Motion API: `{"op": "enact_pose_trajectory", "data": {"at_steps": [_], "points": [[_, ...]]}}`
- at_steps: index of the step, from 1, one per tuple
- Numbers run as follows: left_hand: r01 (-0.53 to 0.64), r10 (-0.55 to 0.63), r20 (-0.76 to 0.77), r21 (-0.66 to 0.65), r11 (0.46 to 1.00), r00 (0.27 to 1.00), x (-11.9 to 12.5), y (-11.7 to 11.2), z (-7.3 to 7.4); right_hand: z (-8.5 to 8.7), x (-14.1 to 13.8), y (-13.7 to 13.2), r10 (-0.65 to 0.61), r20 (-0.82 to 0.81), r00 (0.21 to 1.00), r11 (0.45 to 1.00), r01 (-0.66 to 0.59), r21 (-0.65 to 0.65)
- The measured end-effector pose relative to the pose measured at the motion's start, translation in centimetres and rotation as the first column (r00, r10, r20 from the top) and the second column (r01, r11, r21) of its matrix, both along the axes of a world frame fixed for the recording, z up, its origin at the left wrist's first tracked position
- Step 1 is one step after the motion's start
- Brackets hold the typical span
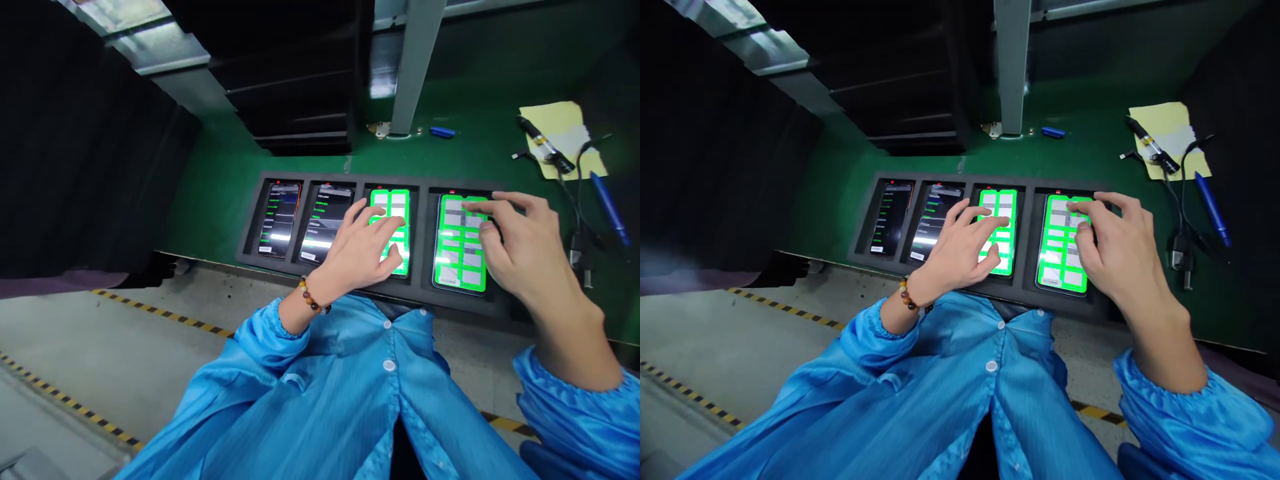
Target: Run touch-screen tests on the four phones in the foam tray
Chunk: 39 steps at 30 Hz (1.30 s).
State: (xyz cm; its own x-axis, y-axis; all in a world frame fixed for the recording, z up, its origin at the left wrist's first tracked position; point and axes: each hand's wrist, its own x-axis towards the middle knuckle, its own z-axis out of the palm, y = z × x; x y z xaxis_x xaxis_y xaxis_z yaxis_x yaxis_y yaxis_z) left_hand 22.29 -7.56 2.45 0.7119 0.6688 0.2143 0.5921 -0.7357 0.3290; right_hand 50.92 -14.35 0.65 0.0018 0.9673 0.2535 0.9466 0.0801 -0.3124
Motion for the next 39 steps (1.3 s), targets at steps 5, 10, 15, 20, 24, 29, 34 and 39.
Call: {"op": "enact_pose_trajectory", "data": {"at_steps": [5, 10, 15, 20, 24, 29, 34, 39], "points": [[-0.012, 0.012, -0.004, -0.022, 1.0, 1.0, -0.4, 0.1, 0.0, 0.7, -0.5, -3.3, 0.074, 0.0, 0.997, 0.997, -0.074, -0.014], [-0.083, 0.083, 0.007, -0.009, 0.997, 0.997, -0.8, 0.2, 0.1, 0.3, -0.8, -3.2, 0.02, -0.005, 1.0, 1.0, -0.02, -0.019], [-0.22, 0.221, -0.022, 0.037, 0.975, 0.975, -0.8, 0.7, 0.3, -0.3, -1.7, -0.2, 0.073, -0.077, 0.994, 0.997, -0.073, -0.009], [-0.188, 0.19, -0.029, 0.061, 0.98, 0.981, 1.5, 0.6, 0.3, -0.3, -1.3, -0.7, -0.023, -0.033, 0.999, 0.999, 0.024, 0.026], [-0.11, 0.112, -0.043, 0.06, 0.992, 0.993, 4.0, 0.1, 0.7, -0.4, -0.1, -2.3, -0.158, 0.01, 0.987, 0.987, 0.158, 0.035], [-0.108, 0.109, -0.041, 0.021, 0.994, 0.993, 3.9, 0.3, 1.0, -0.5, -0.3, -2.0, -0.167, -0.011, 0.986, 0.985, 0.167, 0.038], [-0.187, 0.188, 0.031, -0.029, 0.982, 0.982, 0.4, 0.7, 1.2, -0.6, -1.2, -1.3, -0.02, -0.065, 0.998, 1.0, 0.022, 0.022], [-0.182, 0.183, 0.151, -0.016, 0.983, 0.972, -2.3, 0.1, 1.4, -0.3, -1.5, -4.0, 0.055, -0.058, 0.997, 0.998, -0.054, 0.025]]}}
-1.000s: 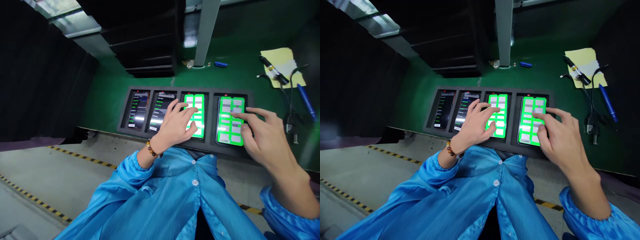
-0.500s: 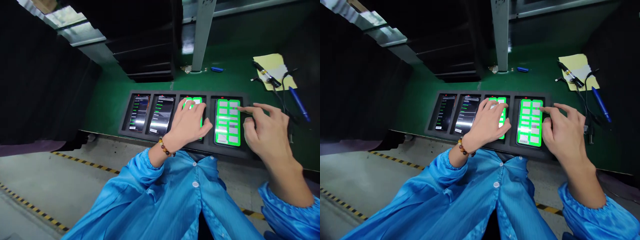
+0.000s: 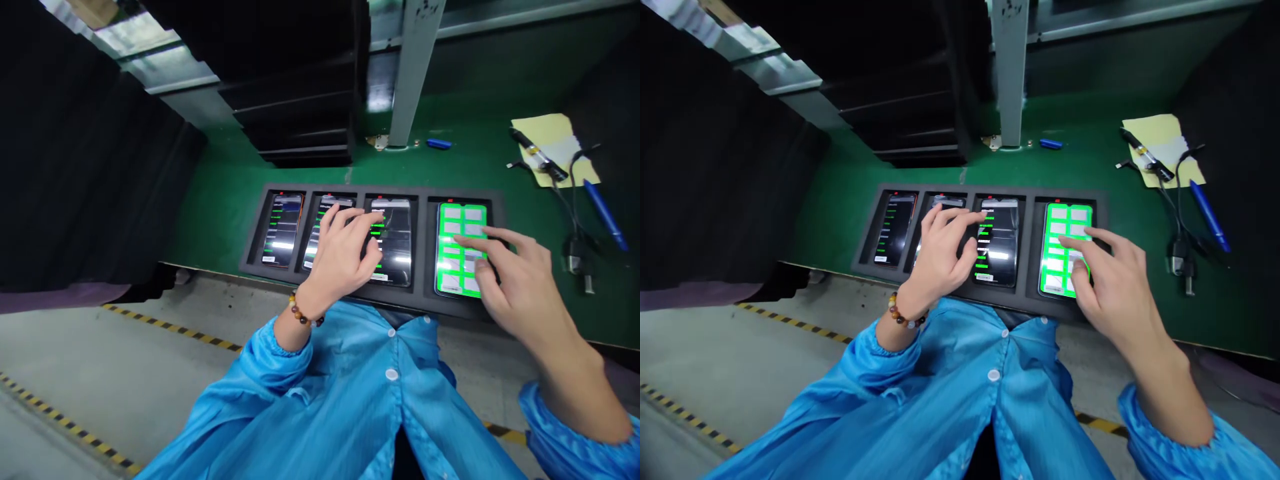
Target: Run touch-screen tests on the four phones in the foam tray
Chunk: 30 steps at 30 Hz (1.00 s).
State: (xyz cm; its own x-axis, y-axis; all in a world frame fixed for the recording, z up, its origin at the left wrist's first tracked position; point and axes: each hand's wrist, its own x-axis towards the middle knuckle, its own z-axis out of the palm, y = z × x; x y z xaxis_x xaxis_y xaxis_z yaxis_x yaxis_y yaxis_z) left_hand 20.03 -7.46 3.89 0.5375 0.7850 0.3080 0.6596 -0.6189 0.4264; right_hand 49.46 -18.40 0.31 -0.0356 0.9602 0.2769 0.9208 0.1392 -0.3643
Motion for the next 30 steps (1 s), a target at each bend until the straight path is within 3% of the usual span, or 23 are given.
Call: {"op": "enact_pose_trajectory", "data": {"at_steps": [6, 10, 12, 15, 18, 20, 22, 26, 30], "points": [[-0.029, 0.029, 0.059, -0.005, 1.0, 0.998, -2.2, -0.3, -0.4, 0.7, 0.0, -4.2, -0.022, 0.024, 0.999, 1.0, 0.022, -0.015], [-0.087, 0.085, 0.078, 0.024, 0.996, 0.993, -3.6, -0.3, -0.2, 0.5, -0.4, -4.2, -0.126, 0.07, 0.99, 0.992, 0.125, 0.025], [-0.12, 0.115, 0.093, 0.048, 0.992, 0.989, -4.6, -0.3, 0.3, 0.5, -1.0, -3.9, -0.118, 0.067, 0.991, 0.993, 0.116, 0.031], [-0.209, 0.199, 0.115, 0.09, 0.974, 0.973, -7.4, 0.1, 1.0, 0.4, -1.7, -3.6, -0.078, 0.007, 0.997, 0.997, 0.078, -0.003], [-0.388, 0.374, 0.13, 0.107, 0.915, 0.918, -11.8, 1.5, 0.8, 0.1, -1.8, -3.8, -0.267, -0.141, 0.953, 0.962, 0.272, 0.014], [-0.515, 0.509, 0.101, 0.035, 0.857, 0.855, -15.1, 2.7, -0.2, -0.5, -1.6, -3.8, -0.386, -0.244, 0.889, 0.914, 0.405, 0.031], [-0.555, 0.565, 0.048, -0.136, 0.821, 0.824, -17.7, 3.7, -1.6, -1.4, -1.6, -3.7, -0.408, -0.315, 0.857, 0.899, 0.437, 0.024], [-0.409, 0.492, 0.159, -0.376, 0.832, 0.856, -20.2, 4.5, -3.6, -3.2, -1.8, -2.9, -0.402, -0.414, 0.817, 0.894, 0.448, 0.018], [-0.373, 0.484, 0.211, -0.407, 0.834, 0.85, -20.6, 4.5, -4.2, -3.4, -1.2, -2.2, -0.381, -0.401, 0.833, 0.901, 0.433, 0.044]]}}
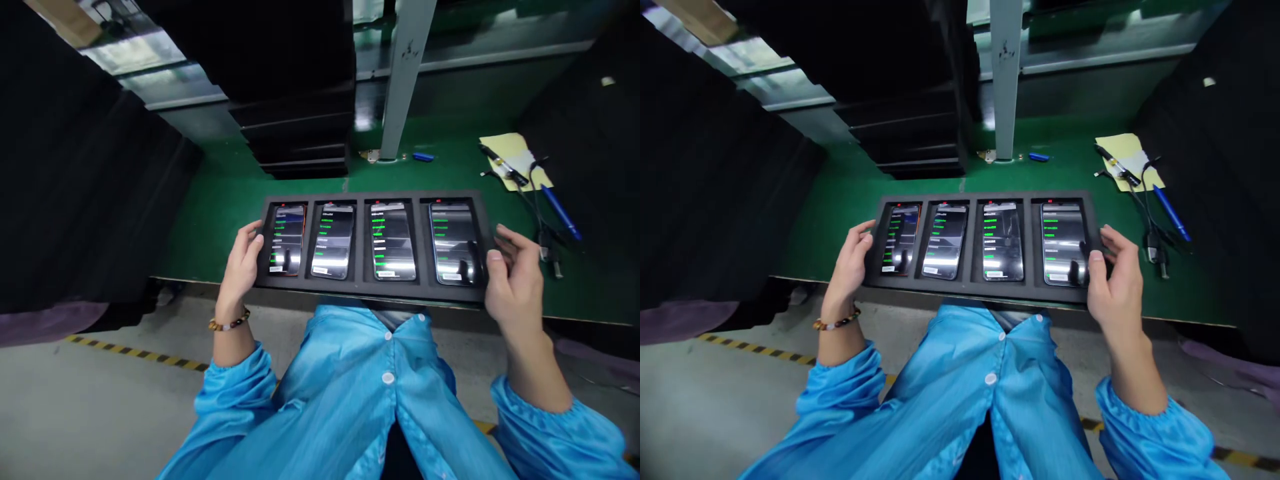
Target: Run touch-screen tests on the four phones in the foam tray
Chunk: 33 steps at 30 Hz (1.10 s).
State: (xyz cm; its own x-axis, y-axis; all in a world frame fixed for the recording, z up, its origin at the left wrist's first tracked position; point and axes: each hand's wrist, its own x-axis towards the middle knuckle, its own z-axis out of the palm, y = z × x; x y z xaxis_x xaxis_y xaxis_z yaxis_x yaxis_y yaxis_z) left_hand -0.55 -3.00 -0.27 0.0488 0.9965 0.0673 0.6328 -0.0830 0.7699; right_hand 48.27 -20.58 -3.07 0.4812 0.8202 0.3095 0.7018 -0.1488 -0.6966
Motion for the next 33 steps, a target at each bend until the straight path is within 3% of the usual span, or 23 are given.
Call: {"op": "enact_pose_trajectory", "data": {"at_steps": [5, 10, 16, 21, 25, 27, 30, 33], "points": [[-0.02, 0.025, -0.04, 0.111, 0.994, 0.999, 0.7, 0.2, -0.7, 1.7, 1.6, 0.9, 0.109, 0.154, 0.982, 0.994, -0.104, -0.043], [0.069, -0.055, -0.072, 0.209, 0.975, 0.996, 1.4, 0.1, -0.7, 2.8, 1.7, 1.9, 0.163, 0.243, 0.956, 0.986, -0.162, -0.021], [0.109, -0.078, -0.268, 0.103, 0.989, 0.96, 2.3, -0.2, -0.2, 2.0, 2.4, 1.9, 0.216, 0.275, 0.937, 0.976, -0.195, -0.1], [0.144, -0.136, -0.294, 0.007, 0.99, 0.946, 2.6, 0.7, -0.1, 0.6, 4.7, 3.2, 0.292, 0.316, 0.903, 0.948, -0.23, -0.22], [0.155, -0.146, -0.346, -0.004, 0.988, 0.927, 2.9, 1.3, 0.3, 1.8, 3.7, 4.5, 0.304, 0.34, 0.89, 0.94, -0.223, -0.258], [0.158, -0.118, -0.396, 0.071, 0.985, 0.911, 3.7, 1.1, 0.8, 3.2, 2.0, 4.9, 0.327, 0.324, 0.888, 0.934, -0.252, -0.253], [0.343, -0.217, -0.451, 0.217, 0.914, 0.866, 5.9, 0.6, 1.7, 4.7, -0.9, 5.5, 0.496, 0.267, 0.826, 0.867, -0.45, -0.215], [0.55, -0.417, -0.499, 0.149, 0.822, 0.759, 8.5, 0.6, 2.3, 4.9, -2.8, 6.9, 0.616, 0.233, 0.752, 0.785, -0.567, -0.248]]}}
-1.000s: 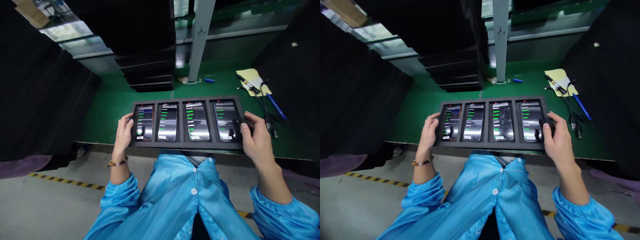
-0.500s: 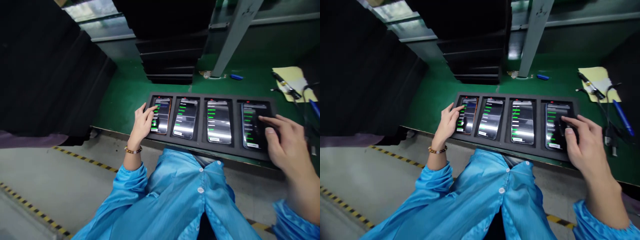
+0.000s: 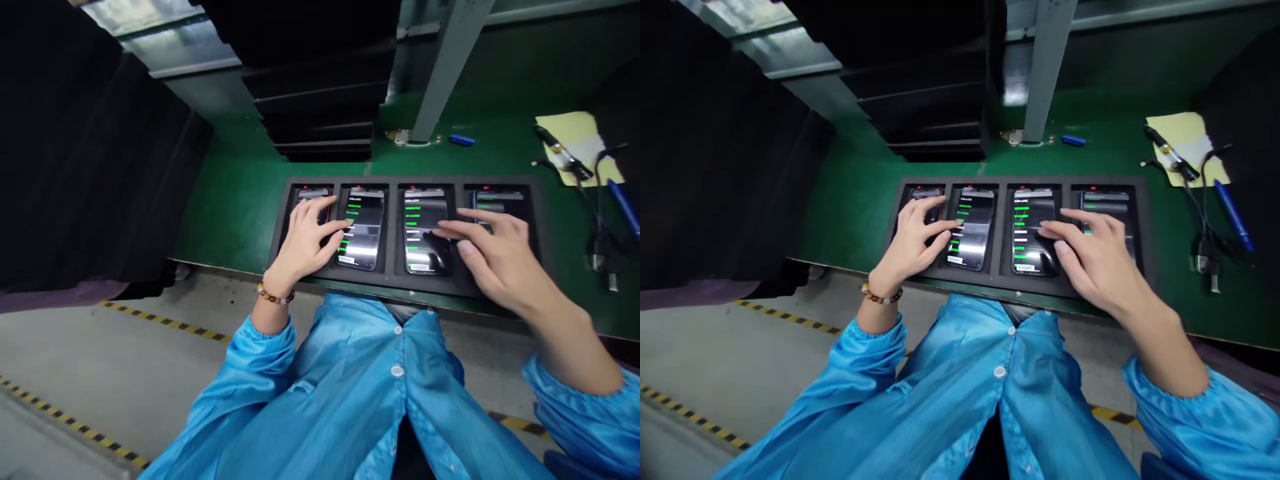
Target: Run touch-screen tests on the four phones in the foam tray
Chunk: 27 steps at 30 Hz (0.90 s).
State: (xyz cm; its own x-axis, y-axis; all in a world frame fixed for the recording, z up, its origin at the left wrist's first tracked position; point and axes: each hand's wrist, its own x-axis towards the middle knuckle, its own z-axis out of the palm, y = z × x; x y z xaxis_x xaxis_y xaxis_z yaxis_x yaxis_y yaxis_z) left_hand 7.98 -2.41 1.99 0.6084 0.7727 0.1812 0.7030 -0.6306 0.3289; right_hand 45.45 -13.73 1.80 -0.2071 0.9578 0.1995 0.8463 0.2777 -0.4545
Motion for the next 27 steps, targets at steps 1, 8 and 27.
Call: {"op": "enact_pose_trajectory", "data": {"at_steps": [1, 8, 27], "points": [[0.018, -0.019, -0.033, -0.024, 1.0, 0.999, 0.8, 0.3, 0.1, -0.1, -0.3, 0.6, -0.008, 0.01, 1.0, 1.0, 0.008, -0.021], [-0.076, 0.077, -0.055, 0.007, 0.997, 0.996, 1.6, 2.0, 0.8, 0.5, 1.3, 0.9, -0.23, -0.029, 0.973, 0.972, 0.231, 0.04], [-0.406, 0.42, 0.105, -0.133, 0.904, 0.901, -3.8, 1.2, -1.2, -0.5, 5.7, 0.3, -0.322, -0.044, 0.946, 0.947, 0.322, -0.004]]}}
